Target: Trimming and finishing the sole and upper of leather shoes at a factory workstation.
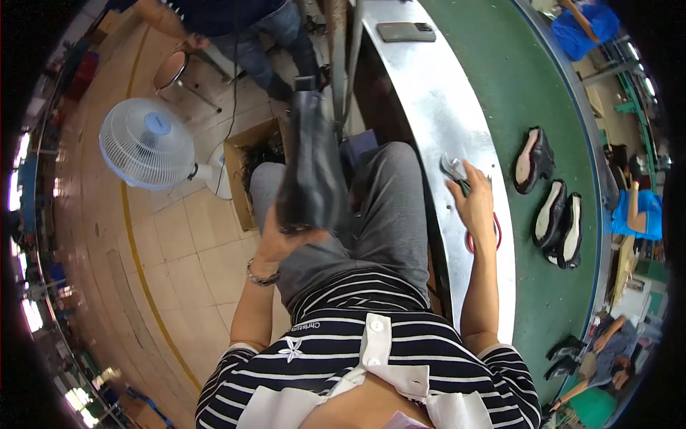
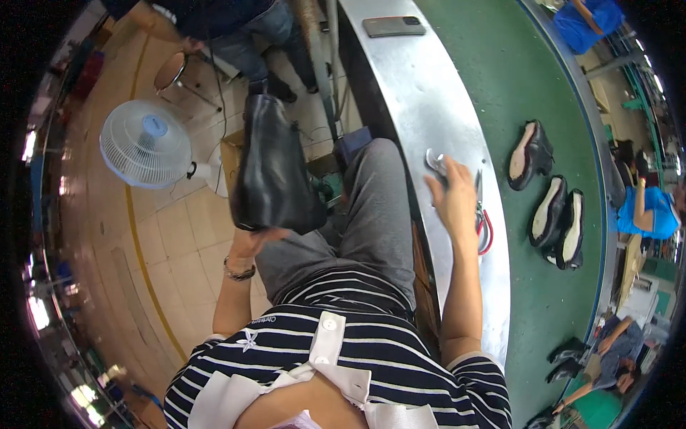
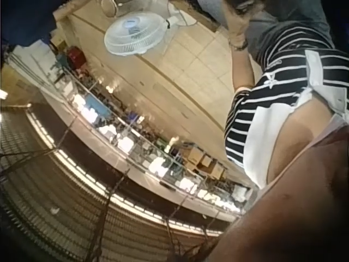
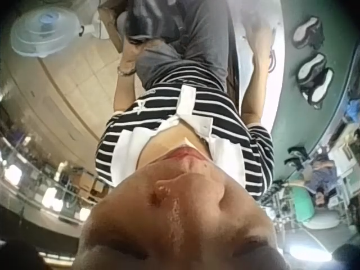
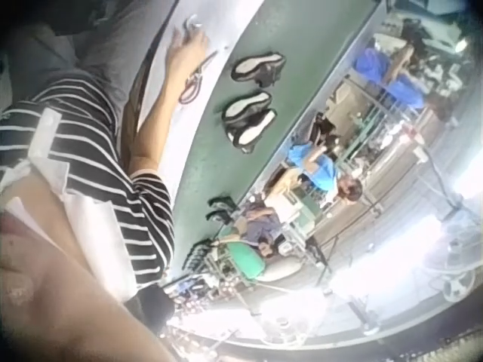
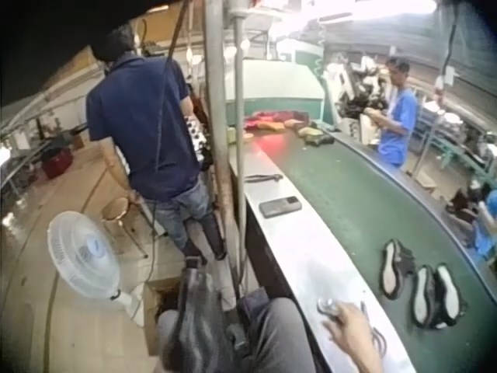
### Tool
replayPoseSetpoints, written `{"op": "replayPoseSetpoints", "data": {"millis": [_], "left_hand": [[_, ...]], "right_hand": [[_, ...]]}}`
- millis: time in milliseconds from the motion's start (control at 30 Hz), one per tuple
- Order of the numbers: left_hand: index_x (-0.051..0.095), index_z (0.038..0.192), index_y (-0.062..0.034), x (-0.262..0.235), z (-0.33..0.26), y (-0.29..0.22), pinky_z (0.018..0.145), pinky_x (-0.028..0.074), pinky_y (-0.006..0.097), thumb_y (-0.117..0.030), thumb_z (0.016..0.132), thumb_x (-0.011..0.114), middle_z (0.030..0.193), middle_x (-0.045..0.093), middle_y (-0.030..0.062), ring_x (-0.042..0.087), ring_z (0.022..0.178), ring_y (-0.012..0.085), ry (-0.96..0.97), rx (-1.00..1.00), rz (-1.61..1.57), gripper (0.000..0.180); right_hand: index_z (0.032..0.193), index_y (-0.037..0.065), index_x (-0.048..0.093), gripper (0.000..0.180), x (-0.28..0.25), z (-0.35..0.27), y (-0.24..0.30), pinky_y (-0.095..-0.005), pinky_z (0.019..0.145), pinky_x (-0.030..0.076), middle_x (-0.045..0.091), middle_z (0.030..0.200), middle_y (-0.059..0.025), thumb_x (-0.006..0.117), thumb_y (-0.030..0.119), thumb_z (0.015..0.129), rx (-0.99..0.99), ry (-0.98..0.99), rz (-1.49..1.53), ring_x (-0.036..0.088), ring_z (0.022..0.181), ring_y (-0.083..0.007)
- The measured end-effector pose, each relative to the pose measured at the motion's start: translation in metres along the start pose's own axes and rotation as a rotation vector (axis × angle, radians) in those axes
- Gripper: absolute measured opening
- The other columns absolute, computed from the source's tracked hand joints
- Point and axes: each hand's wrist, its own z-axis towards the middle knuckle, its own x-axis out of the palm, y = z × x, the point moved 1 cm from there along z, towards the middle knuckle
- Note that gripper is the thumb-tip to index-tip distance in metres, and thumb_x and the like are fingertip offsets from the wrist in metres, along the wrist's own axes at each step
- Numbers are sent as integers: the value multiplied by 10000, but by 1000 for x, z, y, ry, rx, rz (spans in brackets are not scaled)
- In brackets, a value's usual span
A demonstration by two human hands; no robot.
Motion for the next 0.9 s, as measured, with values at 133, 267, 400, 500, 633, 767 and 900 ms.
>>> {"op": "replayPoseSetpoints", "data": {"millis": [133,267,400,500,633,767,900], "left_hand": [[573,1205,12,-58,-20,34,874,499,311,-214,775,810,1084,652,81,605,1007,156,-156,34,-153,541],[567,1221,4,-53,-31,16,836,513,306,-345,837,742,1082,643,69,613,980,153,-256,-104,-92,547],[483,1317,-16,-27,-15,5,836,508,307,-379,868,706,1139,612,92,608,986,158,-114,-354,-64,619],[440,1344,-10,-9,-1,6,859,487,303,-357,895,679,1166,589,94,579,1010,154,-66,-268,-19,616],[364,1394,6,2,22,12,921,458,319,-351,925,637,1224,558,126,553,1076,180,-56,-199,-5,650],[320,1447,-8,-5,32,32,998,404,302,-363,942,607,1311,510,124,505,1176,188,-70,-104,131,680],[277,1459,22,-17,42,17,1047,357,311,-351,923,618,1392,449,191,467,1249,244,-230,15,399,737]], "right_hand": [[1274,10,563,488,43,-19,-82,-431,1023,386,573,1225,-198,688,174,831,2,27,-278,510,1177,-361],[1314,59,548,457,48,-13,-84,-434,894,453,572,1119,-195,640,168,880,12,71,-273,563,1025,-355],[1317,10,528,422,36,2,-75,-383,798,477,586,970,-188,524,246,967,124,227,-88,593,852,-288],[1389,-10,442,517,19,7,-23,-289,795,446,583,924,-63,513,308,987,521,367,685,536,820,-130],[1501,63,288,668,-5,3,80,-301,849,445,623,935,-93,605,110,916,435,592,875,587,842,-166],[1524,67,196,676,-7,12,139,-359,933,440,632,1055,-118,558,139,958,357,897,989,611,950,-188],[1523,85,181,621,9,27,169,-370,935,452,634,1132,-130,499,172,997,300,1110,1028,609,1047,-207]]}}
